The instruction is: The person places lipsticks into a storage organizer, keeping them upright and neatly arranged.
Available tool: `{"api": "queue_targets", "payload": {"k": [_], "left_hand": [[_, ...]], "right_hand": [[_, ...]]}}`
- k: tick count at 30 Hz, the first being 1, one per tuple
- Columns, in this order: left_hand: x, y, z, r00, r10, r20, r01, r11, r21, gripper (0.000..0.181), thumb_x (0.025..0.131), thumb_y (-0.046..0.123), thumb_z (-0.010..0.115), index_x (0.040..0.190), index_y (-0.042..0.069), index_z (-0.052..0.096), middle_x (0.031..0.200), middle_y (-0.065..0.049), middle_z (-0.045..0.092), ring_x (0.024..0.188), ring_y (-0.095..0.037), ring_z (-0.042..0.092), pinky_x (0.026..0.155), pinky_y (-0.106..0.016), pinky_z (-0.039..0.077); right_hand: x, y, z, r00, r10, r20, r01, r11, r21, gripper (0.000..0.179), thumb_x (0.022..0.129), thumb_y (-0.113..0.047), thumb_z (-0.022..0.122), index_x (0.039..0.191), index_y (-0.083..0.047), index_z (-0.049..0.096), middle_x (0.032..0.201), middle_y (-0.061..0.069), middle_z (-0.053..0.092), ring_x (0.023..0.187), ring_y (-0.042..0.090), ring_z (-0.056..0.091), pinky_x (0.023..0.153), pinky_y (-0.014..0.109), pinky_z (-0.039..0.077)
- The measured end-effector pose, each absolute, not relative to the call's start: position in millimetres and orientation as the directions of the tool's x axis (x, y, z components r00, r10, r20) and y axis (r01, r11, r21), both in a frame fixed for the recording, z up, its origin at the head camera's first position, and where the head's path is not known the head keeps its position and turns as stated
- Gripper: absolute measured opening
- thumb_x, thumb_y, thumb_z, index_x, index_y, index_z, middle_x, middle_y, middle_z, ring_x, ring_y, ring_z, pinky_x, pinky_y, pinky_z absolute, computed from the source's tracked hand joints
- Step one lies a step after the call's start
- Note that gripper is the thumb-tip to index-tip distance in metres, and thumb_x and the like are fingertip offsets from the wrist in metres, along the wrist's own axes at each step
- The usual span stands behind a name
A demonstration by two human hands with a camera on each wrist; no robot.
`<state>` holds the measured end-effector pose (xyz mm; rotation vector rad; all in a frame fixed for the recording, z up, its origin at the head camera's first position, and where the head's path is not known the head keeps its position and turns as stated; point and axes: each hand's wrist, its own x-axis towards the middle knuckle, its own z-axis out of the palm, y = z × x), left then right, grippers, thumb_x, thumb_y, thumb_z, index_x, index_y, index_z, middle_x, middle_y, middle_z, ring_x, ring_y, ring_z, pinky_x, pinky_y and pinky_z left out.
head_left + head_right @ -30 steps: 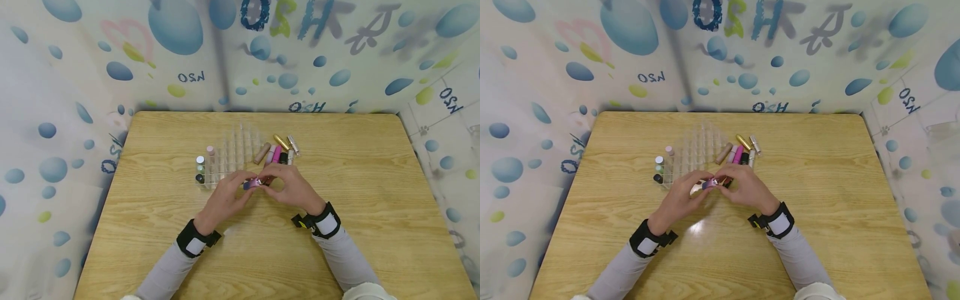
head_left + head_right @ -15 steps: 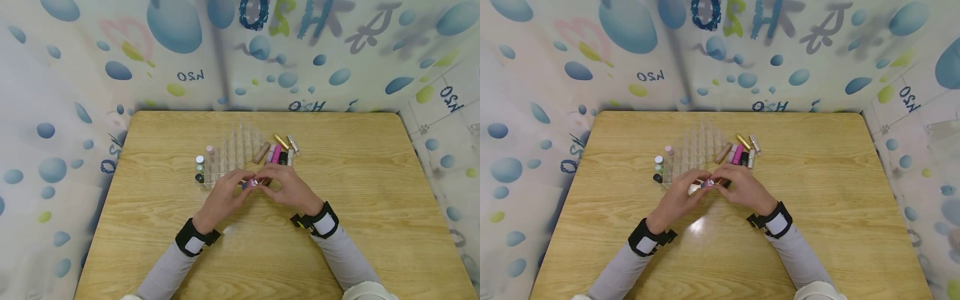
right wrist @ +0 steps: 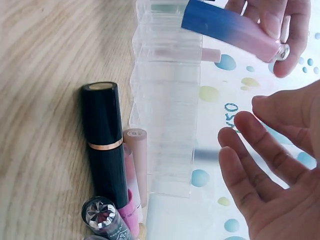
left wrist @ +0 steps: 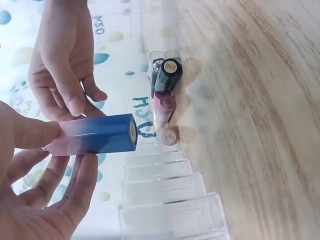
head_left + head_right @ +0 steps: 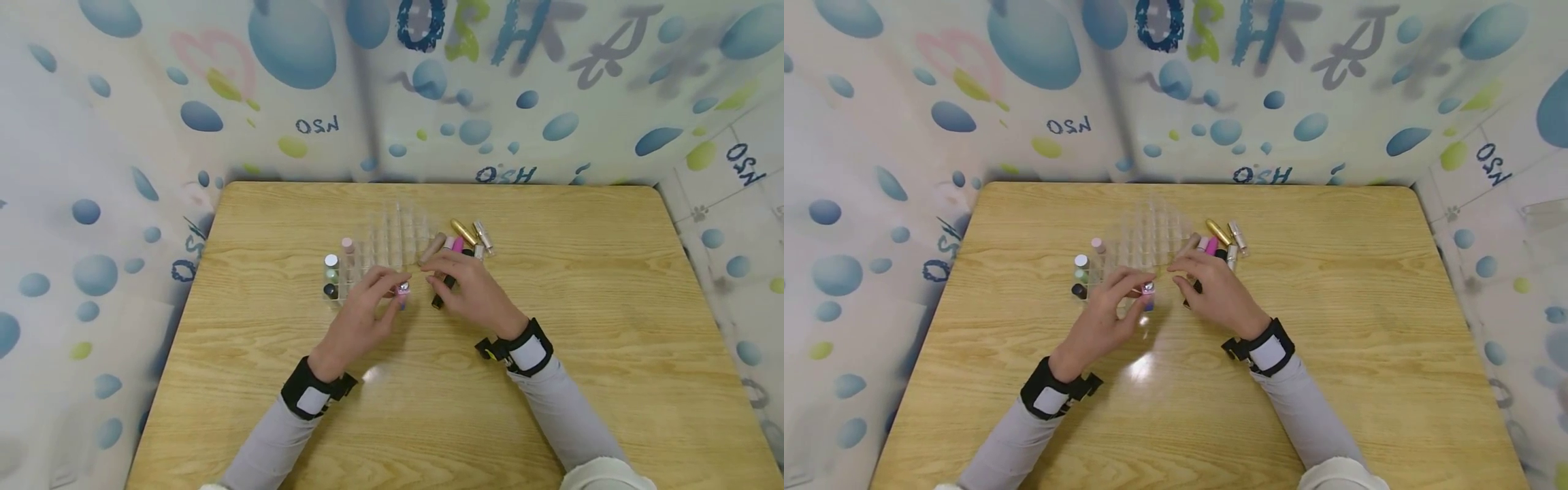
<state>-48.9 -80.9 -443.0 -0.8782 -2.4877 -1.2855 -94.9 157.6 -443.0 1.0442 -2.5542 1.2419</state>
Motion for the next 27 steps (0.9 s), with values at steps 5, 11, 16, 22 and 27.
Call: {"api": "queue_targets", "payload": {"k": [5, 11, 16, 22, 27], "left_hand": [[-50.0, -84.8, -439.7, -0.805, 0.399, 0.438, 0.587, 0.44, 0.679, 0.031, 0.099, 0.006, 0.065, 0.129, 0.001, 0.066, 0.119, -0.01, 0.062, 0.104, -0.019, 0.065, 0.09, -0.025, 0.058], [-49.4, -90.7, -434.9, -0.813, 0.377, 0.443, 0.579, 0.449, 0.68, 0.03, 0.099, 0.005, 0.065, 0.128, 0.001, 0.064, 0.124, -0.012, 0.065, 0.105, -0.02, 0.067, 0.088, -0.028, 0.059], [-49.7, -96.0, -431.8, -0.805, 0.35, 0.479, 0.593, 0.493, 0.636, 0.031, 0.096, 0.004, 0.069, 0.126, -0.001, 0.065, 0.12, -0.014, 0.07, 0.099, -0.022, 0.07, 0.084, -0.031, 0.06], [-51.5, -102.9, -429.2, -0.815, 0.309, 0.49, 0.578, 0.484, 0.657, 0.03, 0.096, 0.011, 0.071, 0.123, 0.0, 0.066, 0.114, -0.011, 0.071, 0.099, -0.02, 0.07, 0.086, -0.03, 0.06], [-52.2, -107.8, -425.1, -0.821, 0.286, 0.494, 0.569, 0.484, 0.665, 0.03, 0.096, 0.012, 0.071, 0.123, -0.001, 0.066, 0.113, -0.01, 0.07, 0.099, -0.02, 0.069, 0.087, -0.031, 0.06]], "right_hand": [[-112.4, 154.7, -442.3, -0.781, -0.492, 0.385, -0.603, 0.433, -0.67, 0.016, 0.097, -0.009, 0.069, 0.11, -0.005, 0.078, 0.113, 0.01, 0.072, 0.086, 0.014, 0.065, 0.071, 0.04, 0.059], [-128.4, 148.3, -444.1, -0.82, -0.455, 0.347, -0.566, 0.547, -0.617, 0.025, 0.097, -0.008, 0.068, 0.118, 0.001, 0.075, 0.13, 0.016, 0.067, 0.109, 0.028, 0.067, 0.085, 0.047, 0.057], [-137.0, 144.2, -448.1, -0.832, -0.445, 0.331, -0.555, 0.654, -0.515, 0.031, 0.096, -0.008, 0.067, 0.124, 0.001, 0.073, 0.139, 0.018, 0.063, 0.134, 0.032, 0.054, 0.111, 0.049, 0.046], [-143.0, 142.9, -457.4, -0.821, -0.449, 0.353, -0.568, 0.7, -0.433, 0.032, 0.095, -0.008, 0.069, 0.126, 0.002, 0.073, 0.146, 0.021, 0.059, 0.136, 0.036, 0.054, 0.114, 0.05, 0.044], [-145.4, 141.4, -458.9, -0.845, -0.428, 0.32, -0.533, 0.717, -0.45, 0.034, 0.1, -0.015, 0.066, 0.129, 0.001, 0.072, 0.149, 0.023, 0.056, 0.135, 0.038, 0.055, 0.11, 0.051, 0.048]]}}
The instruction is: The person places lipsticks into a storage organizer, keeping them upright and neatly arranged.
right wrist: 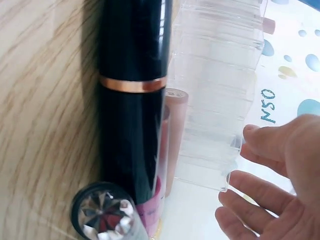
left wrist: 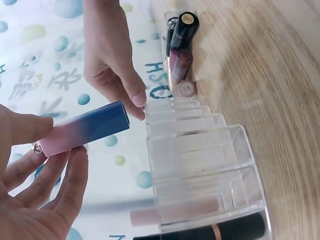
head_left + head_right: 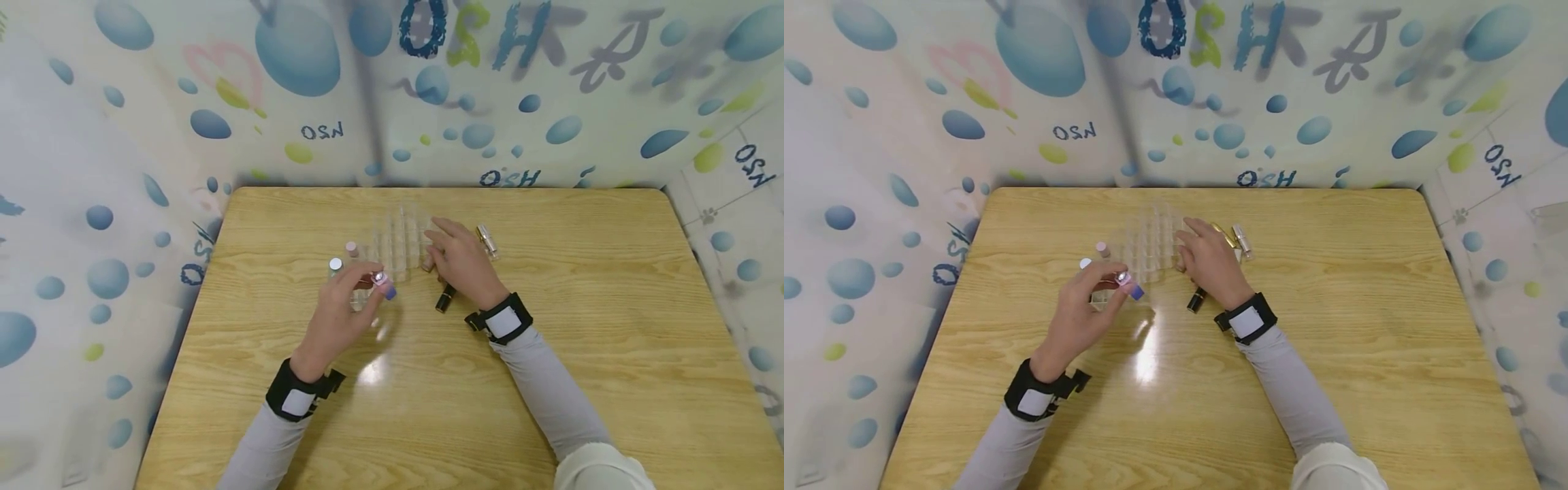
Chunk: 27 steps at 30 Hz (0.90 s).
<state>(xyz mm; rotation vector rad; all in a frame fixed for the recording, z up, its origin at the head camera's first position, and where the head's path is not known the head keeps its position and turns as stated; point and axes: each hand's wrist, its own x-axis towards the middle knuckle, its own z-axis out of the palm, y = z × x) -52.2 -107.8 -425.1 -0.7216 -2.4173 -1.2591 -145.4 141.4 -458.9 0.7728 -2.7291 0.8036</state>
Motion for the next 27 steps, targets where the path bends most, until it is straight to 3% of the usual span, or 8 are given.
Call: {"api": "queue_targets", "payload": {"k": [5, 16, 27], "left_hand": [[-54.2, -112.9, -422.4, -0.825, 0.267, 0.498, 0.561, 0.495, 0.663, 0.029, 0.096, 0.01, 0.072, 0.121, -0.003, 0.066, 0.112, -0.012, 0.069, 0.098, -0.022, 0.07, 0.086, -0.031, 0.061], [-59.7, -122.7, -422.1, -0.824, 0.208, 0.527, 0.555, 0.487, 0.674, 0.03, 0.095, 0.004, 0.071, 0.124, -0.001, 0.068, 0.117, -0.016, 0.064, 0.097, -0.024, 0.068, 0.084, -0.034, 0.062], [-71.1, -134.2, -416.2, -0.828, 0.178, 0.532, 0.534, 0.538, 0.652, 0.034, 0.095, 0.009, 0.071, 0.128, 0.0, 0.068, 0.116, -0.015, 0.066, 0.1, -0.022, 0.067, 0.086, -0.038, 0.06]], "right_hand": [[-147.1, 140.7, -462.9, -0.864, -0.412, 0.291, -0.504, 0.715, -0.484, 0.032, 0.101, -0.016, 0.064, 0.126, 0.001, 0.073, 0.151, 0.022, 0.054, 0.133, 0.038, 0.057, 0.105, 0.049, 0.053], [-149.0, 138.3, -472.6, -0.856, -0.364, 0.367, -0.511, 0.704, -0.493, 0.023, 0.1, -0.013, 0.066, 0.113, 0.0, 0.08, 0.144, 0.022, 0.061, 0.128, 0.037, 0.062, 0.104, 0.047, 0.054], [-148.9, 137.3, -471.9, -0.858, -0.362, 0.366, -0.509, 0.701, -0.5, 0.023, 0.1, -0.013, 0.066, 0.112, 0.0, 0.08, 0.144, 0.022, 0.061, 0.132, 0.036, 0.06, 0.107, 0.046, 0.052]]}}
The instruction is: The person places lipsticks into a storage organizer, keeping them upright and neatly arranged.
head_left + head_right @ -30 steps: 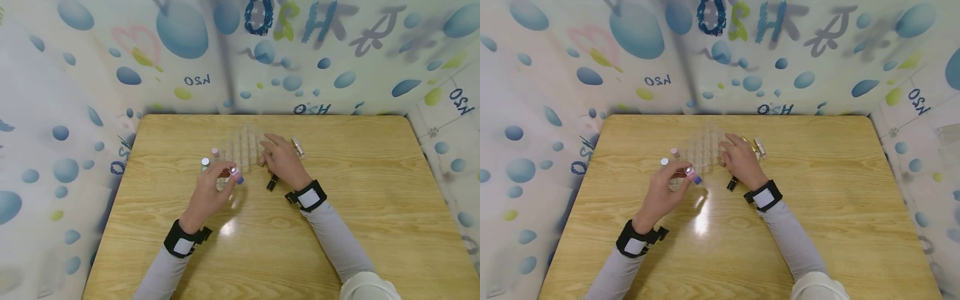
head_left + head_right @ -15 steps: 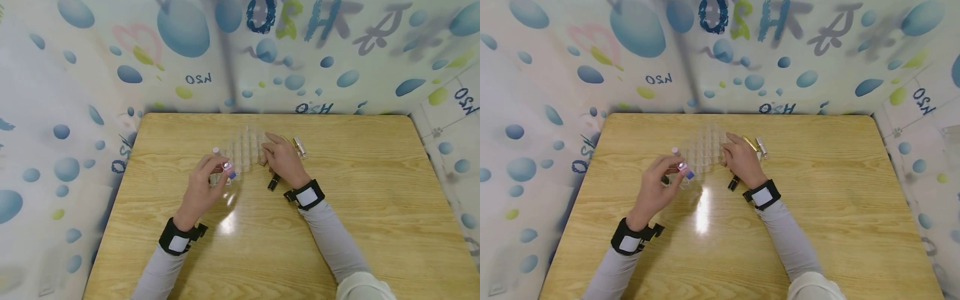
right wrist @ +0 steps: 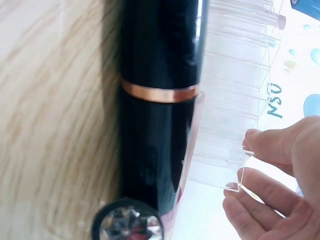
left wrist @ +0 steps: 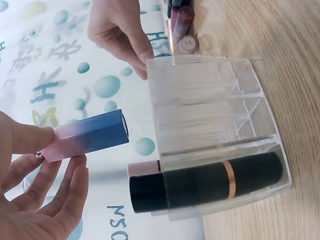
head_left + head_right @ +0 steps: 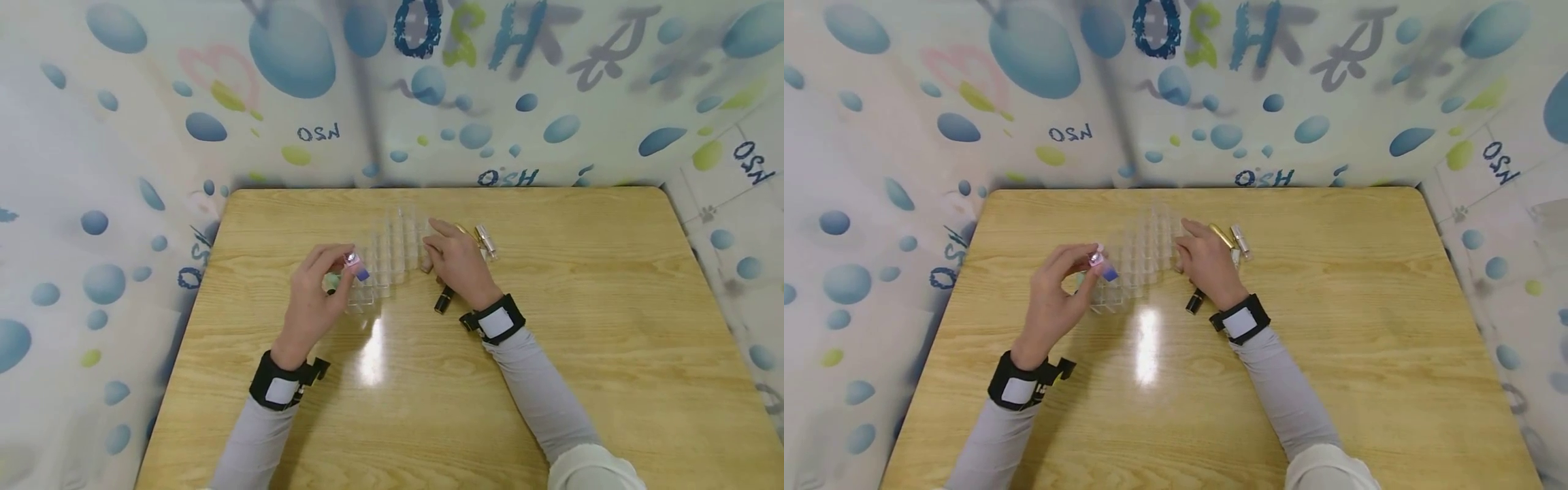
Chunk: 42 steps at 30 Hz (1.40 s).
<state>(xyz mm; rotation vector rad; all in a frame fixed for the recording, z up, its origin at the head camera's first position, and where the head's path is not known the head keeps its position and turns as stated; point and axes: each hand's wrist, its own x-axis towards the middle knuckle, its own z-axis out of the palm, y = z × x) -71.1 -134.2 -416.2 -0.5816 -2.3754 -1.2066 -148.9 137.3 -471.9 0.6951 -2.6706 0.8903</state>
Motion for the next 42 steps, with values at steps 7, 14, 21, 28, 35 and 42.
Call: {"api": "queue_targets", "payload": {"k": [7, 14, 21, 28, 35, 42], "left_hand": [[-78.0, -142.4, -417.5, -0.83, 0.163, 0.533, 0.52, 0.57, 0.636, 0.032, 0.095, 0.007, 0.071, 0.126, -0.002, 0.069, 0.116, -0.015, 0.068, 0.103, -0.025, 0.067, 0.086, -0.043, 0.058], [-82.0, -149.2, -421.6, -0.842, 0.131, 0.523, 0.495, 0.574, 0.653, 0.031, 0.094, 0.006, 0.072, 0.124, 0.0, 0.07, 0.117, -0.013, 0.07, 0.104, -0.026, 0.067, 0.084, -0.05, 0.057], [-83.7, -152.2, -425.6, -0.846, 0.13, 0.517, 0.489, 0.575, 0.656, 0.031, 0.093, 0.005, 0.074, 0.123, -0.001, 0.071, 0.117, -0.012, 0.07, 0.103, -0.025, 0.067, 0.086, -0.048, 0.057], [-85.6, -153.8, -430.0, -0.848, 0.145, 0.509, 0.492, 0.571, 0.657, 0.03, 0.092, 0.004, 0.074, 0.122, -0.002, 0.071, 0.117, -0.014, 0.07, 0.103, -0.027, 0.068, 0.085, -0.048, 0.058], [-86.5, -155.5, -435.0, -0.857, 0.159, 0.491, 0.484, 0.574, 0.66, 0.031, 0.093, 0.004, 0.073, 0.123, -0.001, 0.071, 0.119, -0.014, 0.07, 0.104, -0.028, 0.068, 0.084, -0.051, 0.058], [-87.7, -157.3, -439.4, -0.86, 0.169, 0.481, 0.479, 0.588, 0.652, 0.033, 0.092, 0.004, 0.075, 0.124, 0.0, 0.07, 0.114, -0.013, 0.071, 0.103, -0.027, 0.068, 0.084, -0.053, 0.054]], "right_hand": [[-148.0, 137.9, -471.6, -0.877, -0.354, 0.326, -0.479, 0.704, -0.525, 0.023, 0.099, -0.011, 0.067, 0.115, -0.001, 0.079, 0.148, 0.02, 0.058, 0.135, 0.035, 0.058, 0.107, 0.045, 0.052], [-149.2, 138.3, -470.0, -0.88, -0.352, 0.318, -0.473, 0.687, -0.552, 0.023, 0.098, -0.008, 0.067, 0.116, 0.0, 0.078, 0.148, 0.022, 0.057, 0.138, 0.035, 0.054, 0.111, 0.045, 0.048], [-149.7, 137.8, -467.4, -0.892, -0.348, 0.289, -0.452, 0.684, -0.572, 0.023, 0.098, -0.007, 0.066, 0.117, 0.001, 0.078, 0.149, 0.022, 0.056, 0.14, 0.035, 0.052, 0.111, 0.047, 0.048], [-148.7, 137.6, -466.7, -0.9, -0.344, 0.269, -0.436, 0.686, -0.583, 0.024, 0.098, -0.004, 0.065, 0.118, 0.001, 0.077, 0.15, 0.022, 0.055, 0.141, 0.036, 0.051, 0.113, 0.046, 0.046], [-148.5, 137.9, -466.0, -0.905, -0.346, 0.248, -0.424, 0.692, -0.584, 0.025, 0.098, -0.005, 0.066, 0.12, 0.001, 0.076, 0.151, 0.021, 0.053, 0.142, 0.036, 0.05, 0.112, 0.046, 0.047], [-149.6, 137.9, -465.8, -0.905, -0.347, 0.248, -0.425, 0.691, -0.584, 0.025, 0.098, -0.005, 0.066, 0.12, 0.001, 0.076, 0.151, 0.021, 0.053, 0.141, 0.036, 0.05, 0.113, 0.045, 0.046]]}}
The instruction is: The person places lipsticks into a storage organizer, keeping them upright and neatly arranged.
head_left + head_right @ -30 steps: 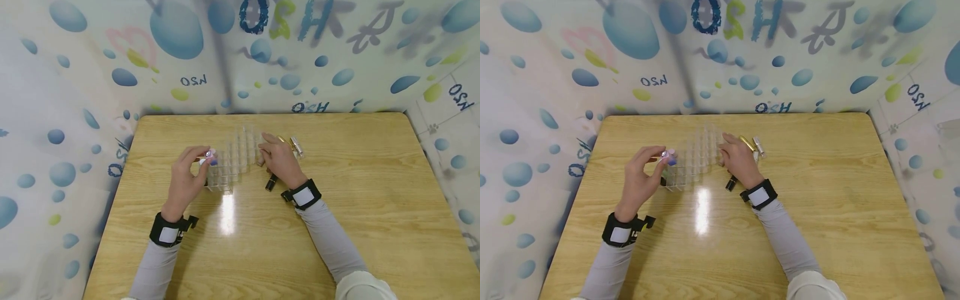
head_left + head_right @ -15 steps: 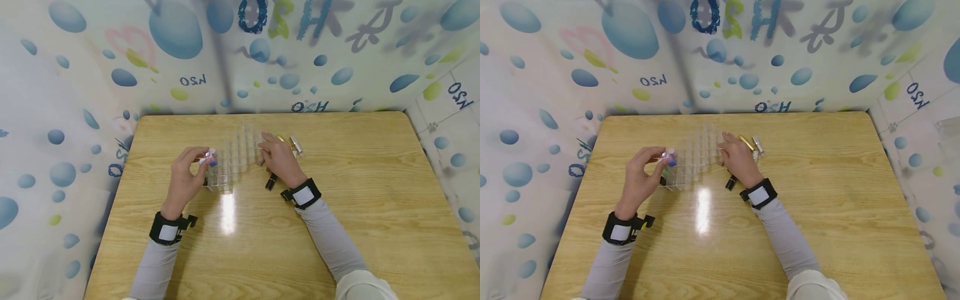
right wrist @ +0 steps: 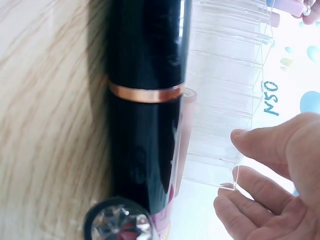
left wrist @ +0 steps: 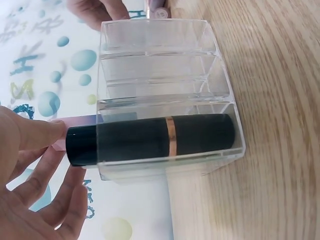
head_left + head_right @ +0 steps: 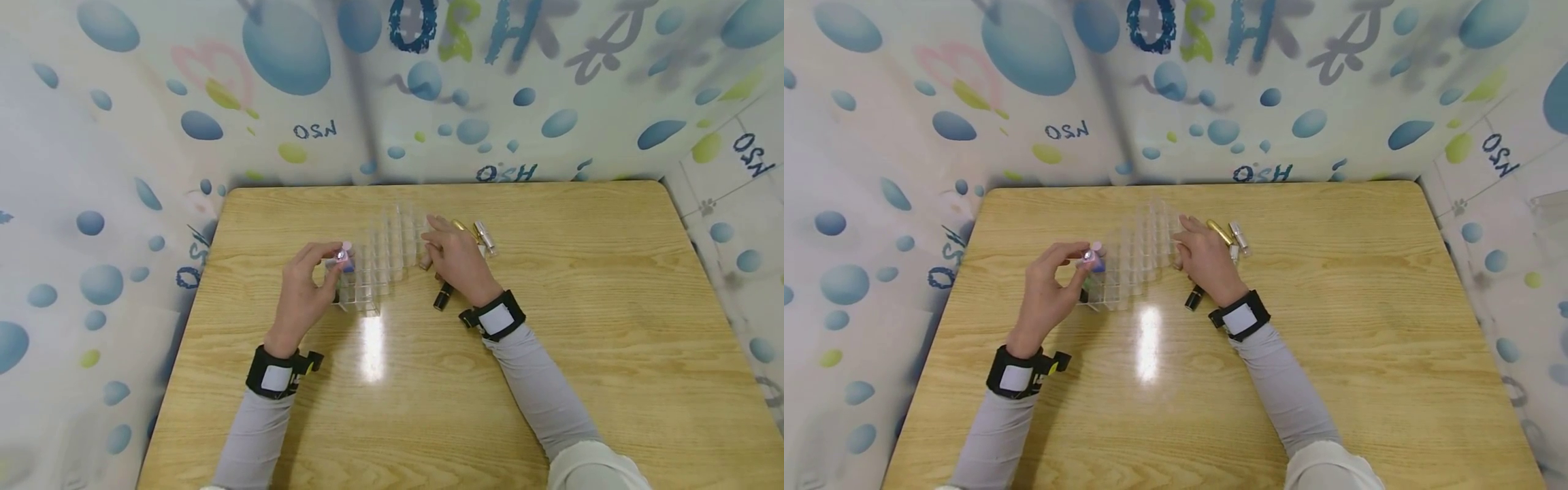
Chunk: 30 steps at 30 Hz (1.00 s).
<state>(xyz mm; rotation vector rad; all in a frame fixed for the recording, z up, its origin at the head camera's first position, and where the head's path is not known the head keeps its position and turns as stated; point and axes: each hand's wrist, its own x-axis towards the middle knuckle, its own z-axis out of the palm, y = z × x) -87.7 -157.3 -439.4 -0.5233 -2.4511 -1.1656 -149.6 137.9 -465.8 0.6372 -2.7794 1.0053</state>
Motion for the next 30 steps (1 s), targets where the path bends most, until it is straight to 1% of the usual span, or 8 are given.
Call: {"api": "queue_targets", "payload": {"k": [5, 9, 12, 14, 16, 19, 25, 30], "left_hand": [[-89.6, -157.4, -443.3, -0.861, 0.165, 0.48, 0.477, 0.59, 0.652, 0.033, 0.091, 0.004, 0.075, 0.124, 0.001, 0.071, 0.113, -0.013, 0.072, 0.104, -0.027, 0.068, 0.088, -0.05, 0.056], [-90.8, -157.5, -447.3, -0.866, 0.165, 0.472, 0.468, 0.597, 0.652, 0.031, 0.091, 0.003, 0.075, 0.121, 0.001, 0.071, 0.11, -0.013, 0.072, 0.1, -0.026, 0.069, 0.086, -0.046, 0.057], [-91.2, -157.9, -450.5, -0.87, 0.166, 0.463, 0.462, 0.602, 0.651, 0.028, 0.091, 0.001, 0.075, 0.118, 0.0, 0.071, 0.11, -0.013, 0.072, 0.101, -0.026, 0.068, 0.087, -0.047, 0.057], [-91.5, -158.1, -452.3, -0.873, 0.166, 0.458, 0.457, 0.605, 0.652, 0.026, 0.09, 0.001, 0.075, 0.116, 0.0, 0.071, 0.11, -0.013, 0.072, 0.103, -0.027, 0.069, 0.09, -0.048, 0.056], [-91.7, -158.0, -453.3, -0.875, 0.168, 0.454, 0.454, 0.613, 0.647, 0.025, 0.09, 0.002, 0.076, 0.114, 0.0, 0.072, 0.111, -0.013, 0.073, 0.107, -0.029, 0.069, 0.094, -0.05, 0.055], [-92.0, -157.8, -453.5, -0.882, 0.172, 0.438, 0.441, 0.629, 0.64, 0.024, 0.09, 0.005, 0.077, 0.113, 0.001, 0.072, 0.112, -0.013, 0.074, 0.109, -0.03, 0.068, 0.097, -0.049, 0.053], [-92.2, -157.6, -454.0, -0.897, 0.183, 0.401, 0.418, 0.646, 0.639, 0.026, 0.089, 0.005, 0.078, 0.115, 0.002, 0.072, 0.116, -0.013, 0.074, 0.106, -0.03, 0.068, 0.095, -0.047, 0.053], [-92.5, -157.4, -454.7, -0.899, 0.184, 0.397, 0.416, 0.642, 0.644, 0.028, 0.089, 0.004, 0.078, 0.115, 0.001, 0.071, 0.113, -0.013, 0.074, 0.096, -0.027, 0.066, 0.087, -0.051, 0.053]], "right_hand": [[-149.8, 137.6, -465.4, -0.904, -0.346, 0.251, -0.427, 0.685, -0.591, 0.025, 0.097, -0.006, 0.067, 0.119, 0.001, 0.076, 0.151, 0.021, 0.054, 0.142, 0.035, 0.05, 0.113, 0.045, 0.046], [-149.0, 137.5, -465.6, -0.903, -0.346, 0.256, -0.429, 0.684, -0.59, 0.025, 0.097, -0.005, 0.067, 0.119, 0.001, 0.077, 0.151, 0.021, 0.054, 0.141, 0.036, 0.051, 0.111, 0.046, 0.047], [-148.5, 137.6, -466.0, -0.905, -0.344, 0.251, -0.425, 0.686, -0.59, 0.025, 0.097, -0.005, 0.067, 0.119, 0.001, 0.077, 0.151, 0.02, 0.053, 0.142, 0.036, 0.05, 0.112, 0.046, 0.047], [-148.4, 137.8, -466.5, -0.907, -0.342, 0.247, -0.421, 0.69, -0.589, 0.025, 0.097, -0.005, 0.067, 0.12, 0.001, 0.076, 0.152, 0.02, 0.053, 0.142, 0.035, 0.05, 0.113, 0.046, 0.046], [-148.7, 137.8, -466.8, -0.907, -0.341, 0.247, -0.42, 0.692, -0.587, 0.025, 0.097, -0.005, 0.067, 0.12, 0.001, 0.076, 0.152, 0.019, 0.053, 0.142, 0.035, 0.05, 0.113, 0.046, 0.045], [-148.9, 138.3, -467.4, -0.902, -0.346, 0.257, -0.431, 0.691, -0.581, 0.025, 0.097, -0.005, 0.067, 0.12, 0.001, 0.076, 0.152, 0.021, 0.053, 0.142, 0.034, 0.05, 0.111, 0.046, 0.047], [-148.3, 138.8, -468.7, -0.897, -0.35, 0.269, -0.441, 0.688, -0.576, 0.025, 0.097, -0.005, 0.067, 0.12, 0.001, 0.076, 0.151, 0.023, 0.053, 0.142, 0.035, 0.05, 0.106, 0.045, 0.052], [-149.1, 138.9, -469.0, -0.897, -0.351, 0.27, -0.442, 0.688, -0.575, 0.026, 0.097, -0.005, 0.067, 0.12, 0.001, 0.076, 0.151, 0.022, 0.053, 0.142, 0.035, 0.05, 0.107, 0.046, 0.052]]}}
